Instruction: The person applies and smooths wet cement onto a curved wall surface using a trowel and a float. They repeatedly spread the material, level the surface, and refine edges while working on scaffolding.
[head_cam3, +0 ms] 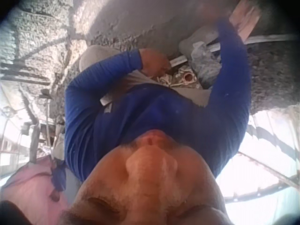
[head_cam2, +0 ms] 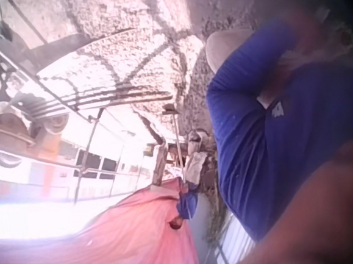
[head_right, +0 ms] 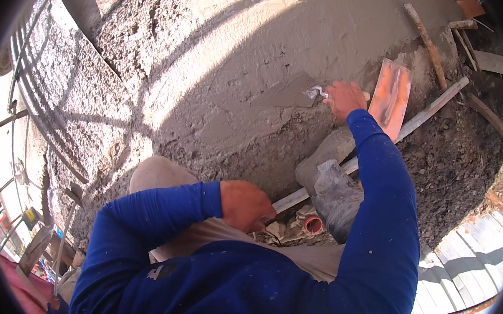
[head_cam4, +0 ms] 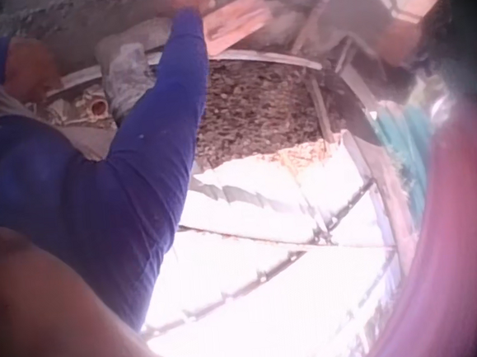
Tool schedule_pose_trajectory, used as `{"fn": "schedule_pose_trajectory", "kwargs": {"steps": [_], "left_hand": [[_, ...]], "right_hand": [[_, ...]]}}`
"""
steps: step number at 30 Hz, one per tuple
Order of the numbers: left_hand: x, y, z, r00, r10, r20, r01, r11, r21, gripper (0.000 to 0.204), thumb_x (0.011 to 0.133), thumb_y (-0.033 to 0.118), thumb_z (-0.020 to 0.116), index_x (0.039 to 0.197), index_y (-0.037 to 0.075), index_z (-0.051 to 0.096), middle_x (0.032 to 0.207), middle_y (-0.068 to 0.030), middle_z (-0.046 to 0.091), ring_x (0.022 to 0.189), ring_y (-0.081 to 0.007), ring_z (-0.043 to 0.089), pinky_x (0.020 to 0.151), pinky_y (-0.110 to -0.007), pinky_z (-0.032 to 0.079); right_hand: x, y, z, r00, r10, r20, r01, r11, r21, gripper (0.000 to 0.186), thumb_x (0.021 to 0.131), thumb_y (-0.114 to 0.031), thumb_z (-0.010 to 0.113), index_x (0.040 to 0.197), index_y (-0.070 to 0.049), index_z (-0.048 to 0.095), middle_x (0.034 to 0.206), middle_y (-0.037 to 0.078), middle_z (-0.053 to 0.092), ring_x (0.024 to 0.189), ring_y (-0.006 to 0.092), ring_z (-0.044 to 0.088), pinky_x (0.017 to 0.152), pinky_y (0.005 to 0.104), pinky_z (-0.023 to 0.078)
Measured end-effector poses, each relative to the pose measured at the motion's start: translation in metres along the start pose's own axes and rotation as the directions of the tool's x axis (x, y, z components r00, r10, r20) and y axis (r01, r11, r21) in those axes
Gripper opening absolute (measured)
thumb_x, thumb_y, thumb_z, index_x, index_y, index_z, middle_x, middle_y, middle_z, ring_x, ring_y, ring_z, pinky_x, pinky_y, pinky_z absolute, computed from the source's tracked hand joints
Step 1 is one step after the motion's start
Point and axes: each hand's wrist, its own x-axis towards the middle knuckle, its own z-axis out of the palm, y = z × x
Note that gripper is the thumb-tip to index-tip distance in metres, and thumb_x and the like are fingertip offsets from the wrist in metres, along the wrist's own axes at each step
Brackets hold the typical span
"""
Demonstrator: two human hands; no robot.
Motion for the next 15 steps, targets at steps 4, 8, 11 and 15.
{"fn": "schedule_pose_trajectory", "kwargs": {"steps": [4, 8, 11, 15], "left_hand": [[0.01, 0.0, -0.006, 0.998, -0.043, 0.038, 0.044, 0.999, -0.008, 0.038, 0.093, 0.037, 0.068, 0.107, 0.002, 0.071, 0.101, -0.0224, 0.073, 0.102, -0.0452, 0.069, 0.091, -0.054, 0.054], [0.02, -0.008, -0.008, 0.999, -0.024, 0.047, 0.023, 1.0, 0.017, 0.039, 0.094, 0.038, 0.068, 0.108, 0.002, 0.071, 0.101, -0.0219, 0.073, 0.102, -0.045, 0.069, 0.091, -0.053, 0.054], [0.022, -0.009, -0.009, 0.999, -0.028, 0.031, 0.027, 1.0, 0.015, 0.039, 0.093, 0.038, 0.069, 0.11, 0.003, 0.071, 0.102, -0.0217, 0.074, 0.103, -0.045, 0.069, 0.091, -0.054, 0.054], [0.025, -0.008, -0.015, 0.997, -0.043, 0.059, 0.042, 0.999, 0.017, 0.04, 0.093, 0.038, 0.069, 0.111, 0.003, 0.071, 0.104, -0.0221, 0.073, 0.103, -0.0451, 0.069, 0.091, -0.053, 0.054]], "right_hand": [[0.008, 0.02, -0.01, 0.997, 0.028, -0.07, -0.028, 1.0, 0.002, 0.033, 0.098, -0.042, 0.065, 0.12, -0.018, 0.069, 0.114, 0.004, 0.067, 0.113, 0.0265, 0.063, 0.095, 0.0448, 0.043], [0.004, 0.009, -0.01, 0.991, -0.103, 0.088, 0.099, 0.994, 0.04, 0.035, 0.097, -0.043, 0.066, 0.122, -0.018, 0.069, 0.115, 0.005, 0.067, 0.117, 0.0261, 0.062, 0.1, 0.0466, 0.043], [-0.001, 0.015, 0.002, 0.987, 0.024, 0.159, -0.036, 0.997, 0.071, 0.036, 0.096, -0.043, 0.068, 0.122, -0.018, 0.07, 0.116, 0.005, 0.067, 0.119, 0.0265, 0.062, 0.103, 0.0477, 0.043], [-0.013, 0.059, 0.009, 0.963, 0.24, 0.123, -0.256, 0.957, 0.136, 0.036, 0.095, -0.042, 0.069, 0.119, -0.016, 0.072, 0.118, 0.006, 0.068, 0.117, 0.0287, 0.064, 0.1, 0.0481, 0.045]]}}
